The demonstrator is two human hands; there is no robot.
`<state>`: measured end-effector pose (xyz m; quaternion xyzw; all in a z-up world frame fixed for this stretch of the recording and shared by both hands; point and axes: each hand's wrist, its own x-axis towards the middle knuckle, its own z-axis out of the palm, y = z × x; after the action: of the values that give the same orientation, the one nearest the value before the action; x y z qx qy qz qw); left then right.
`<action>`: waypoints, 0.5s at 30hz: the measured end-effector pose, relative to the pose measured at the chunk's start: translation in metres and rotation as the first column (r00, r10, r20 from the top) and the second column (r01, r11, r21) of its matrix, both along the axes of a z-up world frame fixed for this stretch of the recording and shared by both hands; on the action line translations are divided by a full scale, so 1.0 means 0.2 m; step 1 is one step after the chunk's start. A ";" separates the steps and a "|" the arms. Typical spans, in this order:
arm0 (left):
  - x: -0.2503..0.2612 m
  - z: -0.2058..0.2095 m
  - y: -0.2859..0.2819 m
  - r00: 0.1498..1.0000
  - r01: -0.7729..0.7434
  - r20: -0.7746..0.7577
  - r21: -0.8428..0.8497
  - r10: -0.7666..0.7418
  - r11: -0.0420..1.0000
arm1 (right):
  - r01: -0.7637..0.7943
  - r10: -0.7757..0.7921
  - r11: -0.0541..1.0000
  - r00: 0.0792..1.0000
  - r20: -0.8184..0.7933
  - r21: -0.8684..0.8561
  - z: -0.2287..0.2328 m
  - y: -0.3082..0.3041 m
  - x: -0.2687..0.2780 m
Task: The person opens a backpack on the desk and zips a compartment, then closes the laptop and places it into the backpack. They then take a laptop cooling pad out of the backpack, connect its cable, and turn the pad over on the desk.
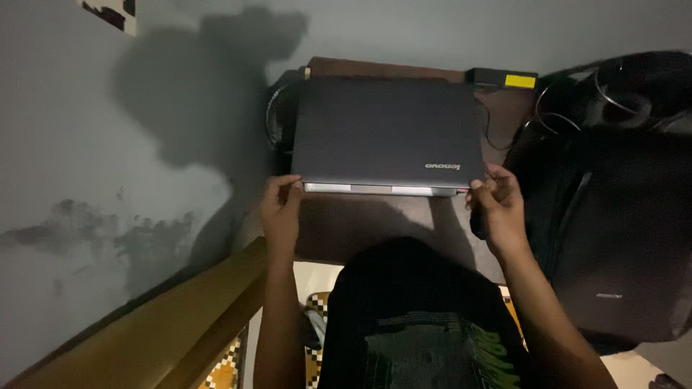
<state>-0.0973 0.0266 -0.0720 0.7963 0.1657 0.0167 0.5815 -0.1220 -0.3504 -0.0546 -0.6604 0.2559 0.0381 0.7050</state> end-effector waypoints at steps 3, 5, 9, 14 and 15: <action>-0.02 -0.05 0.02 0.999 -0.014 -0.042 -0.066 0.011 0.998 | -0.063 0.056 0.997 0.989 -0.134 -0.047 -0.04 -0.02 -0.02; -0.02 -0.07 0.03 0.994 -0.014 -0.111 -0.049 0.009 0.999 | -0.157 0.131 0.979 0.974 -0.186 -0.131 -0.07 -0.03 -0.03; -0.04 -0.09 0.02 0.971 0.007 -0.239 0.052 0.005 0.999 | -0.268 0.217 0.926 0.954 -0.204 -0.267 -0.13 -0.01 -0.05; -0.07 -0.21 0.04 0.983 0.063 -0.177 0.049 -0.053 0.997 | -0.324 0.239 0.876 0.935 -0.261 -0.358 -0.18 0.02 -0.07; -0.08 -0.24 0.04 0.985 0.073 -0.159 0.064 -0.062 0.995 | -0.343 0.244 0.853 0.928 -0.281 -0.393 -0.19 0.03 -0.07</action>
<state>-0.1125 0.0347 -0.1203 0.8199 0.1833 -0.0600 0.5390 -0.1359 -0.3452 -0.0920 -0.8239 0.2302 0.1609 0.4923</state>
